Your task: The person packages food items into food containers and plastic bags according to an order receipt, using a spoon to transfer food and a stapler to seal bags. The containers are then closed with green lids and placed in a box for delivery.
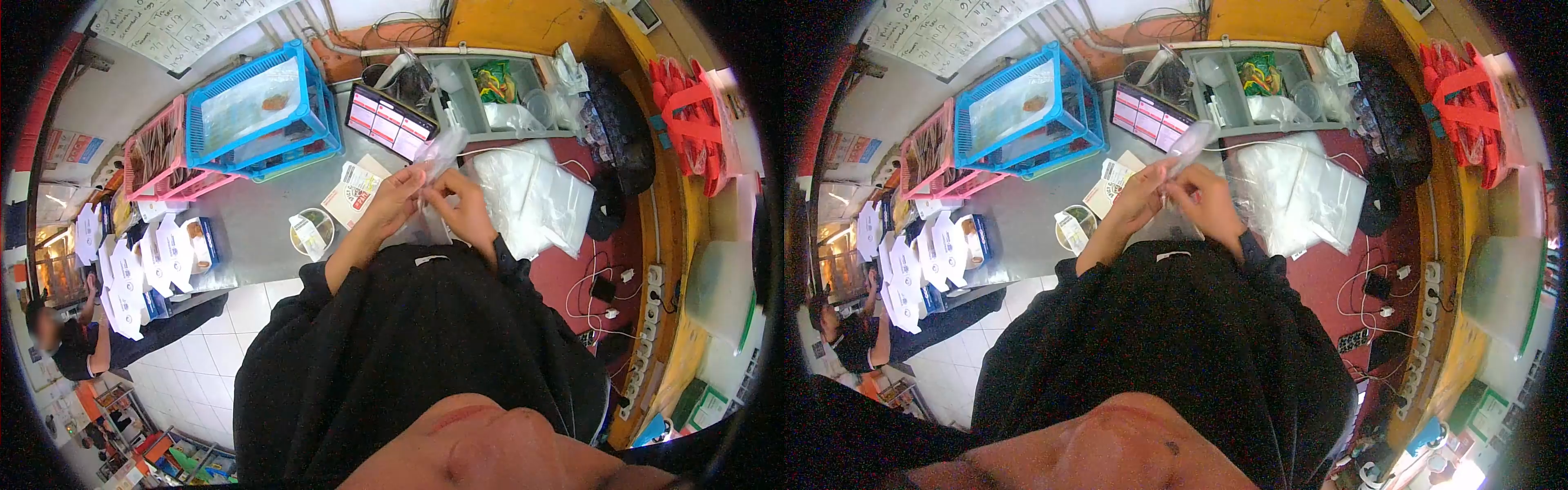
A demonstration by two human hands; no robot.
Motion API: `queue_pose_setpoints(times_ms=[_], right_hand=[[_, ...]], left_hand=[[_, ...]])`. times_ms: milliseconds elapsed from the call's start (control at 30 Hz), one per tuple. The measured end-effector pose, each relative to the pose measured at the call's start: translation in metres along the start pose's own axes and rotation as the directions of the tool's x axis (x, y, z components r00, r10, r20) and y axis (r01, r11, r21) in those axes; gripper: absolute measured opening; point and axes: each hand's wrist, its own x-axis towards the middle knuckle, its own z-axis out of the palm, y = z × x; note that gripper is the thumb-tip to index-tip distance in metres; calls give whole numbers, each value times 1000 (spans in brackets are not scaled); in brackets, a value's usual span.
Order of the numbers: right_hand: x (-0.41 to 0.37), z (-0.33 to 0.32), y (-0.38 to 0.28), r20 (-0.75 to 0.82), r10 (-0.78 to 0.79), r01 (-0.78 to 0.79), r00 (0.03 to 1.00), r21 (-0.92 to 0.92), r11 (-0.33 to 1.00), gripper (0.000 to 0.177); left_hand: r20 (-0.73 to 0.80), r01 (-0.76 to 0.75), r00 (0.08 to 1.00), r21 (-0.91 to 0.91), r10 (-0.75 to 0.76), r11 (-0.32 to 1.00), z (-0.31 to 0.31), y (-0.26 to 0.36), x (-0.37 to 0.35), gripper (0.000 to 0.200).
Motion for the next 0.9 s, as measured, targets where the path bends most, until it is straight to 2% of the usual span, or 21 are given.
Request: queue_pose_setpoints(times_ms=[67, 133, 200, 267, 333, 400, 467, 500, 600, 633, 667, 700, 733, 767, 800, 833, 867, 900], right_hand=[[2, -10, 0, -10, 23, -23, 1000, 4, 1000, 19], [1, -18, -1, -21, 51, -51, 998, 8, 999, 18], [2, -23, -1, 108, 10, -7, 994, -24, 1000, 17], [1, -24, 0, 89, 27, -26, 996, -8, 1000, 17], [0, -26, 2, 73, 44, -45, 996, 9, 999, 17], [-1, -31, 5, -17, 104, -104, 994, -6, 995, 17], [-2, -35, 4, -29, 121, -121, 992, -14, 992, 17], [-2, -36, 3, -45, 137, -139, 990, -23, 990, 16], [-1, -31, 3, -33, 111, -110, 993, 10, 994, 20], [-1, -25, 1, -34, 111, -110, 993, 11, 994, 20], [0, -17, -2, 47, 84, -83, 995, -14, 996, 23], [1, -9, -5, 128, 59, -54, 990, -37, 998, 26], [4, -3, -9, 126, 60, -56, 990, -36, 998, 26], [7, 2, -13, 178, 125, -110, 976, -94, 990, 27], [10, 4, -14, 228, 193, -160, 954, -154, 975, 28], [12, 6, -7, 240, 140, -131, 961, -53, 990, 27], [13, 8, 0, 239, 138, -130, 961, -52, 990, 27], [11, 8, 7, 238, 15, 11, 971, -107, 994, 21]], left_hand=[[35, 87, 995, 89, -91, 992, -14, 0, 2, 22], [94, 121, 987, 83, -129, 989, -43, -10, 9, 26], [156, 154, 974, 81, -165, 985, -56, -17, 12, 30], [214, 238, 951, -50, -222, 970, -56, -18, 9, 30], [179, 234, 959, -71, -218, 970, -59, -16, 10, 29], [141, 227, 967, -97, -213, 969, -59, -11, 8, 28], [19, 100, 995, -38, -99, 994, -53, -6, 1, 24], [18, 97, 995, -38, -97, 995, -58, -8, 2, 24], [71, 36, 997, -7, -36, 999, -65, -12, 5, 24], [23, 52, 998, 44, -53, 998, -49, -10, 4, 25], [-26, 70, 997, 93, -67, 993, -37, -8, 3, 25], [-26, 71, 997, 94, -69, 993, -29, -9, 3, 25], [20, 157, 987, 81, -159, 984, -22, -9, 4, 28], [67, 243, 967, 70, -248, 967, -19, -10, 3, 30], [65, 245, 966, 68, -250, 967, -18, -9, 3, 30], [114, 190, 972, 127, -205, 974, -17, -5, 7, 29], [165, 131, 973, 185, -162, 974, -18, -1, 11, 28], [164, 133, 973, 185, -164, 974, -28, -4, 15, 28]])
